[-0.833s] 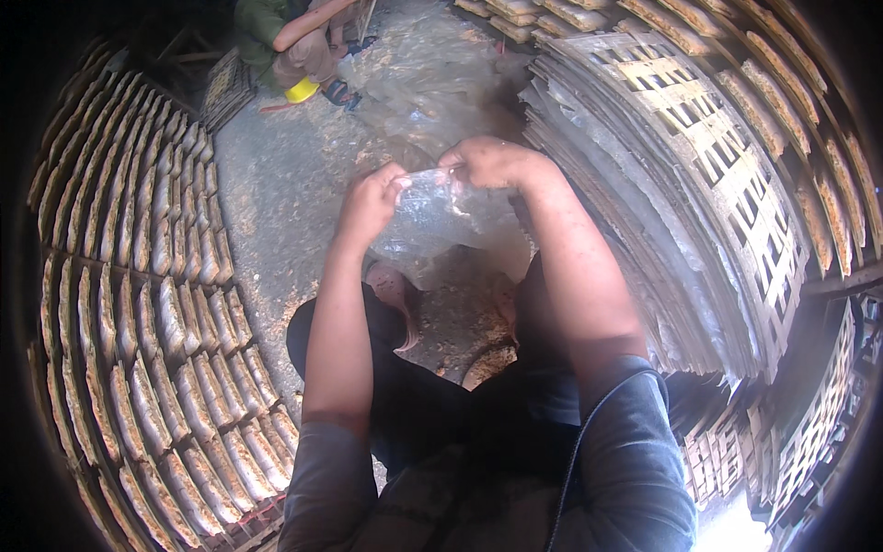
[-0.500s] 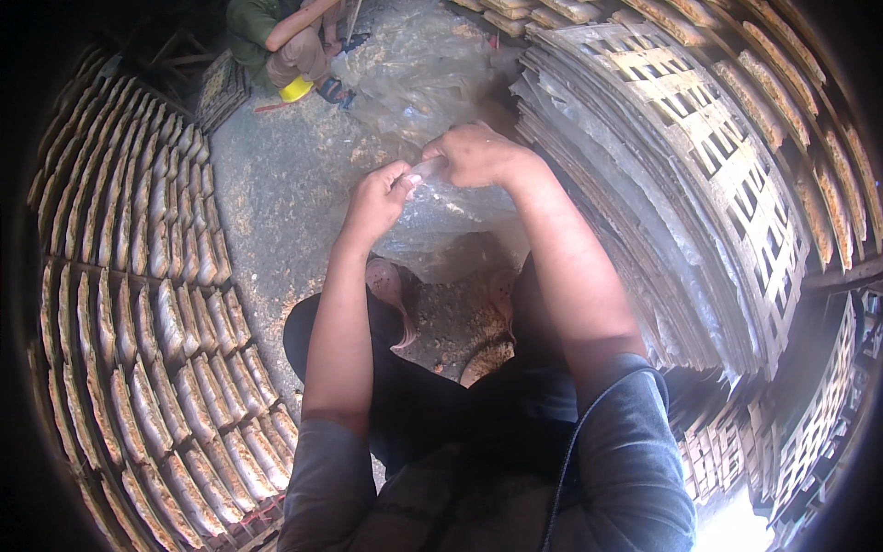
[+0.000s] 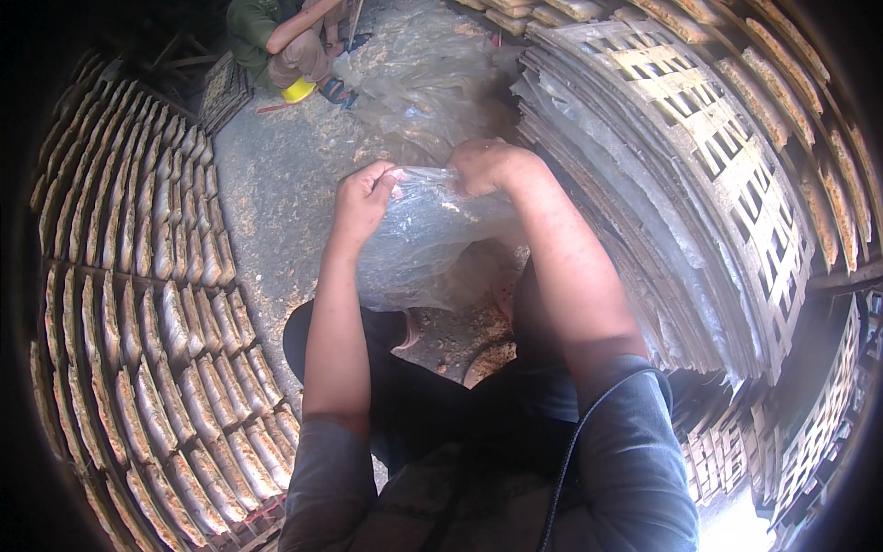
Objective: The person assembles a wooden lattice panel by hand, inserting and adjusting wooden strips into a grid frame. The person then places the completed panel on a stack and handles a plastic sheet before picking up another lattice panel.
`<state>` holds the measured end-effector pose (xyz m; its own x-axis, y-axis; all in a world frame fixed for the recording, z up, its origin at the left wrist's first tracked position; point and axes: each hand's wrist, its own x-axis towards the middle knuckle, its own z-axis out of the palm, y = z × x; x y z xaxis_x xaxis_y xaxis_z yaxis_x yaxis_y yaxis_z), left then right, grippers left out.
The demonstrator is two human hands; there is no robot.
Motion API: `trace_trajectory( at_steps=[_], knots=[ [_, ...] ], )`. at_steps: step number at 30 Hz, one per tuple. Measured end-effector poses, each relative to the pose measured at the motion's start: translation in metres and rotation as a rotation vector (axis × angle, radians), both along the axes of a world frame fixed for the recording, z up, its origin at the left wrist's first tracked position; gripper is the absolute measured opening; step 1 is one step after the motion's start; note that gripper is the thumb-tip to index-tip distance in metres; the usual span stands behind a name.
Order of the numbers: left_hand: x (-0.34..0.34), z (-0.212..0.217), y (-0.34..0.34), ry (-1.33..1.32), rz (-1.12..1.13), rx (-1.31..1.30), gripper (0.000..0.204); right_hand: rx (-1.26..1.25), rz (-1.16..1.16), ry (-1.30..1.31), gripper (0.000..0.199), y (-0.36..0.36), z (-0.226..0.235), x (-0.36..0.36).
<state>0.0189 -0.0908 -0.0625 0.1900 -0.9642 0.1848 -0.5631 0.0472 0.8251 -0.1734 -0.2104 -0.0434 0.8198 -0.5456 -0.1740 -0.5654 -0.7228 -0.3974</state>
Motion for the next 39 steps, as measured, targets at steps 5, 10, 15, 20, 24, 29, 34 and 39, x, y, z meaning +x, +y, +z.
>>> trace_trajectory(
  at_steps=[5,10,15,20,24,29,34,39],
  knots=[
    [-0.005,0.010,0.009,-0.211,0.025,0.065,0.013,0.105,0.065,-0.118,0.035,0.005,0.019,0.011],
    [0.008,0.000,0.001,-0.395,0.060,-0.338,0.015,0.050,-0.044,-0.137,0.034,0.001,0.020,0.004],
    [-0.002,0.008,0.007,-0.147,0.030,-0.017,0.014,0.053,0.008,-0.336,0.039,-0.003,0.013,0.012],
    [0.005,0.001,-0.001,-0.027,0.125,0.039,0.016,0.215,-0.006,-0.944,0.095,-0.006,0.006,0.028],
    [0.002,0.006,0.002,0.100,0.141,-0.037,0.016,0.419,-0.010,-0.654,0.096,-0.015,-0.015,0.021],
    [0.006,-0.002,0.005,-0.039,0.113,-0.157,0.022,0.550,-0.046,-0.375,0.070,-0.010,-0.016,0.037],
    [0.015,-0.002,0.008,-0.269,0.195,-0.250,0.024,0.408,-0.009,-0.268,0.063,0.003,-0.007,0.040],
    [0.017,-0.001,0.009,-0.228,0.261,-0.339,0.025,0.228,0.074,-0.014,0.063,-0.012,-0.024,0.037]
  ],
)
